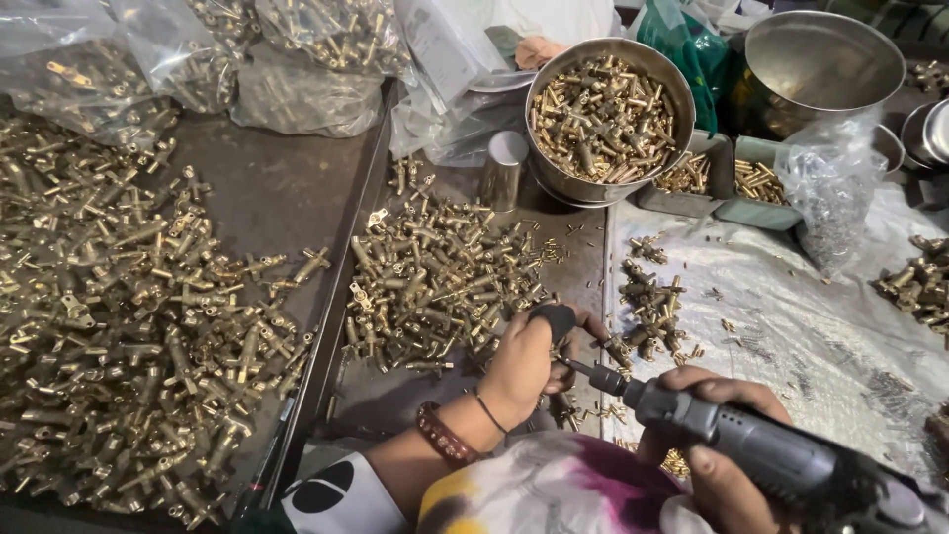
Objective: Polishing small brass metal components using a handheld rotary tool.
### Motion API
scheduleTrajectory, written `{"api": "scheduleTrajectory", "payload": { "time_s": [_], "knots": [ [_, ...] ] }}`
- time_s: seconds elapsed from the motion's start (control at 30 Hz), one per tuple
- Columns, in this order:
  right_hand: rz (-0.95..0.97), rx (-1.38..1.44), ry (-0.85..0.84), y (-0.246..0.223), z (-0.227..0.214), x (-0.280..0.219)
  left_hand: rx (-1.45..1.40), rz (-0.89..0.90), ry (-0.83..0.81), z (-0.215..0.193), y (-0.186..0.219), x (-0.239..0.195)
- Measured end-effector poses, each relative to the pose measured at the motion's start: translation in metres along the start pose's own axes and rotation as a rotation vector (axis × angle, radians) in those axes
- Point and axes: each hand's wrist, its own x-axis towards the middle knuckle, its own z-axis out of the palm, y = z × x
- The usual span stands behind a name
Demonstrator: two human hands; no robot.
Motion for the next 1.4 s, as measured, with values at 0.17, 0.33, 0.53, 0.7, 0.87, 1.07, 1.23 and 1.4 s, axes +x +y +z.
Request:
{"api": "scheduleTrajectory", "payload": {
  "time_s": [0.17,0.33,0.53,0.7,0.87,1.07,1.23,1.4],
  "knots": [
    [-0.046,-0.321,-0.102,-0.006,-0.008,-0.003,0.096,-0.069,-0.017,0.001,0.003,-0.004],
    [-0.005,-0.291,-0.115,-0.01,-0.012,-0.005,0.104,-0.035,-0.063,0.001,0.003,-0.008],
    [-0.003,-0.22,-0.068,-0.007,-0.012,-0.006,0.111,-0.077,-0.075,0.003,0.008,-0.014],
    [-0.086,-0.299,-0.148,0.0,-0.017,0.003,0.495,-0.104,0.057,-0.044,0.007,0.012],
    [-0.107,-0.228,-0.01,0.017,-0.032,0.004,1.573,0.745,0.543,-0.062,0.07,0.002],
    [0.044,-0.482,-0.006,0.006,-0.031,0.004,1.439,0.056,-0.012,-0.015,0.02,0.04],
    [-0.1,-0.772,-0.327,0.018,-0.053,0.006,1.577,0.388,-0.25,-0.006,-0.064,0.099],
    [-0.088,-0.885,-0.21,0.015,-0.061,0.006,1.707,0.314,-0.354,0.011,-0.071,0.107]
  ]
}}
